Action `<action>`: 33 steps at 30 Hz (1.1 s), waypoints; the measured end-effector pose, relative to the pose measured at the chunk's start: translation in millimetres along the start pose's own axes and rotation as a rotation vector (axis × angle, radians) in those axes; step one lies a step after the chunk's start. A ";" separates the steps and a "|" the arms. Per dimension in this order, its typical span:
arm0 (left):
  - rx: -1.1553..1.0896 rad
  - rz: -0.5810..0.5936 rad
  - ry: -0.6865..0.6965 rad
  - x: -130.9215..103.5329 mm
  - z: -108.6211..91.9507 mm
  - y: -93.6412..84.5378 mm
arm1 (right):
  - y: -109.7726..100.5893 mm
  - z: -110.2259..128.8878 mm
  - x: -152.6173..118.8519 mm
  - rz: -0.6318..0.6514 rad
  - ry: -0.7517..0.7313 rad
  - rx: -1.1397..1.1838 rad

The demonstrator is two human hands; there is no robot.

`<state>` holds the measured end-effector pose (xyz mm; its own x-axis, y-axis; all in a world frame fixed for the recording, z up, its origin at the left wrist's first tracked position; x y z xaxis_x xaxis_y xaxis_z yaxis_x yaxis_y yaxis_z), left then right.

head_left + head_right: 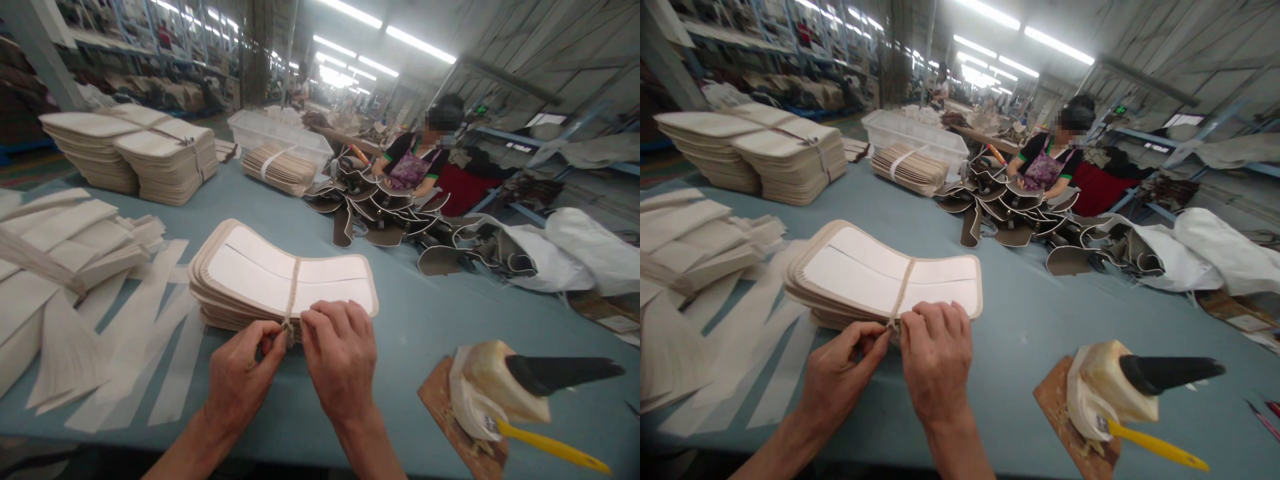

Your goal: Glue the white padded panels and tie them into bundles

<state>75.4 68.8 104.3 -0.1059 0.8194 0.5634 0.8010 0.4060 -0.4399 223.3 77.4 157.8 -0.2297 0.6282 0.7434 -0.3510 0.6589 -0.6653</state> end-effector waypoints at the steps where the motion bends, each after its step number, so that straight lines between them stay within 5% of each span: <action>1: -0.001 -0.004 -0.033 -1.2 1.4 2.1 | 5.8 -4.5 2.8 0.033 -0.056 -0.014; 7: -0.036 0.001 -0.147 -1.9 7.3 13.3 | 31.1 -15.5 4.6 0.105 -0.196 -0.005; 19: 0.020 -0.103 -0.130 -1.3 5.2 4.1 | 35.2 -14.5 0.3 0.045 -0.139 0.050; 33: -0.031 -0.047 -0.099 7.9 -0.3 6.9 | 36.8 -15.5 -4.6 0.022 -0.104 0.090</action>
<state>80.3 77.9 105.9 -0.2004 0.8363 0.5104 0.8117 0.4334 -0.3915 225.5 105.2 128.9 -0.3295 0.5923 0.7352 -0.4241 0.6029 -0.6758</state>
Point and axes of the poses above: each hand's wrist, its own x-axis towards the middle knuckle, its own y-axis out of the palm, z = x × y, the point moved 2 cm from there along x, towards the middle knuckle, and after that the axes turned 9 degrees about -x, right-handed, at the moved point
